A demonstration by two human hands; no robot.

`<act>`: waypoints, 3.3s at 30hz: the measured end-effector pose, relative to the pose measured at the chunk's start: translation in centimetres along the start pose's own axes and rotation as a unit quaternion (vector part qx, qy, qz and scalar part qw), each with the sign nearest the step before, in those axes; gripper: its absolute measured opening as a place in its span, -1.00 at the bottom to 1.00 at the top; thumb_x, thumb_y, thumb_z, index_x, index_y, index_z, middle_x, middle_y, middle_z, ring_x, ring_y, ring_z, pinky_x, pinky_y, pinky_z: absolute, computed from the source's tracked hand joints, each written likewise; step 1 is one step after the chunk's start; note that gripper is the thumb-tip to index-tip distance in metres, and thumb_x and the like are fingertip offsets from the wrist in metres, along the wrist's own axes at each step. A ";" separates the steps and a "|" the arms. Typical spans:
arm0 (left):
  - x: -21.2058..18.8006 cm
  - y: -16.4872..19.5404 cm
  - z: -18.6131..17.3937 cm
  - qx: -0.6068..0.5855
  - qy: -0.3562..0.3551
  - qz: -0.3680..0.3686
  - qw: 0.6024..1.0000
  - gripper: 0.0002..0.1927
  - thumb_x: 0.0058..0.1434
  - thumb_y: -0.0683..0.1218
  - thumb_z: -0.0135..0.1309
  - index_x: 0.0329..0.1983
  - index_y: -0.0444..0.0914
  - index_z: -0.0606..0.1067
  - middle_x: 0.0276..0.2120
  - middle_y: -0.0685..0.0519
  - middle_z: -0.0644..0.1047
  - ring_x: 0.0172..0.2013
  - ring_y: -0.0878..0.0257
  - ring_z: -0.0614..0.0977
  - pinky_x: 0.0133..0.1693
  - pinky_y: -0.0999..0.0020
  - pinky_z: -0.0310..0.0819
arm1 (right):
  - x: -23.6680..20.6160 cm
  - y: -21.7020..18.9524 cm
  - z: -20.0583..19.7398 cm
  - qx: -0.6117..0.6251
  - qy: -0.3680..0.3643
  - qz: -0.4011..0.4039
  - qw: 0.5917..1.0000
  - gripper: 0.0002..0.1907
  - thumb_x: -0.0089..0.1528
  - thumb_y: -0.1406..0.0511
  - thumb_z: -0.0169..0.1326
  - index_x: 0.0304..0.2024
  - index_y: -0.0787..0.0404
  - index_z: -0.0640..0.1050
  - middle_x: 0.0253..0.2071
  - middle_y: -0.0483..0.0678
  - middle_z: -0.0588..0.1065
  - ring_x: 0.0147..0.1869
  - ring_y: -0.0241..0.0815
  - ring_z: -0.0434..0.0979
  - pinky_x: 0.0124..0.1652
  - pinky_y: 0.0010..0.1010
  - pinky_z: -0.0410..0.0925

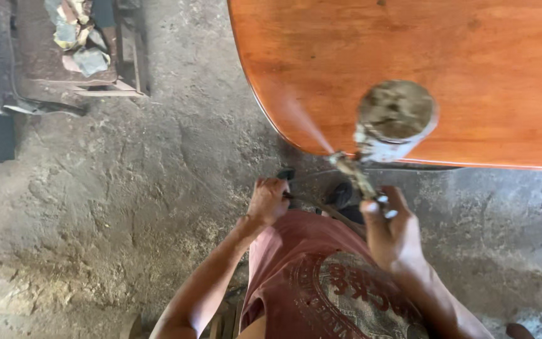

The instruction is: The person uses a spray gun connected by a hose to an air compressor to spray finish onto a wooden table, coating the tabletop and then the table legs and edges. They walk around the table and reposition the hose as they spray, then handle the spray gun cup near the compressor at the end.

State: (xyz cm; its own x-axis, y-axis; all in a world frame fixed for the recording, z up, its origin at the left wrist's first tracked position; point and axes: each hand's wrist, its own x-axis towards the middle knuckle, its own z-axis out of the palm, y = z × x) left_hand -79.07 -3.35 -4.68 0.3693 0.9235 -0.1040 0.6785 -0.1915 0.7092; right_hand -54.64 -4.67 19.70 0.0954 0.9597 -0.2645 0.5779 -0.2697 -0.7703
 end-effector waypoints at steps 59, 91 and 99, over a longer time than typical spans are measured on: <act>0.2 -0.4 -6.1 -0.018 0.030 -0.099 0.994 -0.93 -0.07 -0.22 0.25 -0.51 -0.30 0.59 -0.42 -0.18 0.61 -0.32 -0.16 0.62 -0.16 -0.02 0.50 | 10.9 -4.2 4.4 0.080 -0.017 -0.099 0.992 -0.45 0.45 -0.11 -0.11 -0.16 0.26 0.44 -0.45 -0.14 0.37 -0.41 -0.35 0.29 -0.45 -0.44 0.23; -1.4 -0.8 -7.6 -0.102 0.058 -0.071 0.991 -0.77 0.07 -0.28 0.14 -0.20 -0.26 0.67 -0.31 -0.12 0.63 -0.39 0.26 0.58 -0.35 0.29 0.52 | 15.8 -5.0 4.4 0.162 -0.022 -0.054 0.985 -0.47 0.42 -0.08 -0.05 0.02 0.27 0.47 -0.39 -0.19 0.44 -0.43 -0.45 0.34 -0.47 -0.57 0.24; 2.2 3.6 -4.6 -0.184 -0.124 -0.128 0.967 -0.84 0.23 -0.25 0.01 -0.24 -0.29 0.61 -0.34 -0.10 0.65 -0.56 0.35 0.56 -0.57 0.41 0.45 | 15.6 -0.1 -2.9 0.185 0.091 0.024 0.978 -0.57 0.46 -0.04 -0.07 0.01 0.17 0.46 -0.49 -0.21 0.37 -0.56 -0.44 0.27 -0.59 -0.56 0.14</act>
State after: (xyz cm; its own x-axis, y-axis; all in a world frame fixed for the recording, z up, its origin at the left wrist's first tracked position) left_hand -78.69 -0.46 0.82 0.3920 0.8078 -0.4402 0.5124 0.2057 0.8337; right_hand -50.88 10.55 17.35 0.2780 0.9343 -0.2232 0.2399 -0.2925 -0.9257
